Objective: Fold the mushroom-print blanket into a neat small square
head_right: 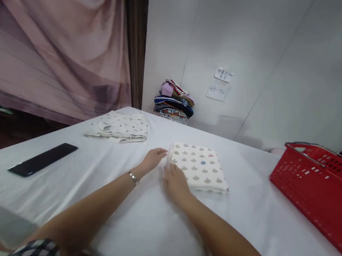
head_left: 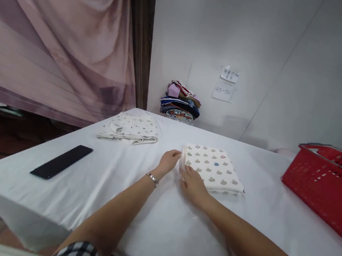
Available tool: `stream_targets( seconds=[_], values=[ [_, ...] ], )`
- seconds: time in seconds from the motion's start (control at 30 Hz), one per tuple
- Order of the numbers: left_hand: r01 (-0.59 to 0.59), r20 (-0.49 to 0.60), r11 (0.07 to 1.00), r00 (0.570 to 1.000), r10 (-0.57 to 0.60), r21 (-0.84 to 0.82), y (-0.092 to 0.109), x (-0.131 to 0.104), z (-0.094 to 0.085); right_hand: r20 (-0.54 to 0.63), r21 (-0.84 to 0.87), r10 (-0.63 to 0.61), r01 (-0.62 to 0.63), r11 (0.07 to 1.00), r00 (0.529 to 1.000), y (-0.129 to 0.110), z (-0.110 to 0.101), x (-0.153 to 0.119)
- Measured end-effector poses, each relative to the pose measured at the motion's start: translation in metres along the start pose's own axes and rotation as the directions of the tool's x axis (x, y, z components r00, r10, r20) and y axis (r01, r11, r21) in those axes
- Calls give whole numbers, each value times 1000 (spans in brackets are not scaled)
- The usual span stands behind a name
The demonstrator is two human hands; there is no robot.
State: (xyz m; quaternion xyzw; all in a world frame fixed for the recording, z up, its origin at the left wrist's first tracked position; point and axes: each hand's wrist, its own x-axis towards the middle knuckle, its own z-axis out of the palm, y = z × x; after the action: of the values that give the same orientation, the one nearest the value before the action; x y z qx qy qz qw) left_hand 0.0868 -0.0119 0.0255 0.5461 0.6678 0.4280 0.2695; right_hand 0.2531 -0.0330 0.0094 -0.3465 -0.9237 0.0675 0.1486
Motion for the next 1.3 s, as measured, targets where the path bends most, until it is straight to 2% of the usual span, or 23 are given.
stream_targets(
  seconds=[0.07, 0.2, 0.27, 0.37, 0.5, 0.63, 0.7, 0.77, 0.83, 0.9, 0.93, 1.0, 1.07, 1.13, 1.3],
  values=[
    [-79, 19, 994, 997, 78, 77, 10, 14, 9, -4, -82, -18, 18, 996, 1000, -4, 8, -4],
    [-206, 138, 956, 974, 180, 209, 23, 39, 35, -44, -140, -53, 47, 989, 998, -6, 20, -6],
    [-211, 171, 942, 971, 169, 263, 20, 47, 47, -58, -131, -60, 52, 990, 996, -5, 21, -6],
    [-155, 183, 934, 978, 99, 322, 8, 55, 57, -57, -92, -84, 78, 993, 995, -4, 19, -10],
    [-113, 171, 926, 984, 54, 360, -8, 57, 59, 8, 1, -161, 161, 987, 987, -8, 10, -17],
    [-137, 157, 918, 984, 84, 372, -14, 56, 59, 96, 149, -276, 260, 954, 956, -12, -3, -25],
    [-152, 138, 918, 985, 108, 366, -15, 56, 59, 116, 246, -335, 300, 922, 935, -7, -15, -27],
    [-155, 117, 918, 986, 120, 366, -16, 57, 60, 77, 316, -323, 284, 905, 943, 7, -31, -26],
    [-154, 106, 915, 987, 123, 374, -17, 58, 61, -19, 330, -181, 177, 927, 983, 33, -49, -24],
    [-159, 106, 911, 986, 128, 381, -17, 58, 62, -130, 309, 80, -36, 950, 988, 69, -66, -21],
    [-160, 107, 910, 986, 128, 382, -17, 58, 62, -166, 291, 229, -174, 941, 959, 88, -72, -20],
    [-160, 108, 910, 986, 128, 382, -16, 59, 62, -183, 271, 502, -448, 852, 845, 125, -77, -20],
    [-160, 113, 911, 986, 126, 381, -16, 58, 61, -70, 312, 699, -650, 693, 712, 154, -73, -22],
    [-164, 124, 912, 984, 126, 376, -16, 58, 61, 23, 351, 757, -714, 605, 653, 171, -63, -25],
    [-149, 124, 922, 986, 111, 358, -14, 58, 59, -14, 325, 728, -685, 652, 686, 179, -44, -30]
  ],
)
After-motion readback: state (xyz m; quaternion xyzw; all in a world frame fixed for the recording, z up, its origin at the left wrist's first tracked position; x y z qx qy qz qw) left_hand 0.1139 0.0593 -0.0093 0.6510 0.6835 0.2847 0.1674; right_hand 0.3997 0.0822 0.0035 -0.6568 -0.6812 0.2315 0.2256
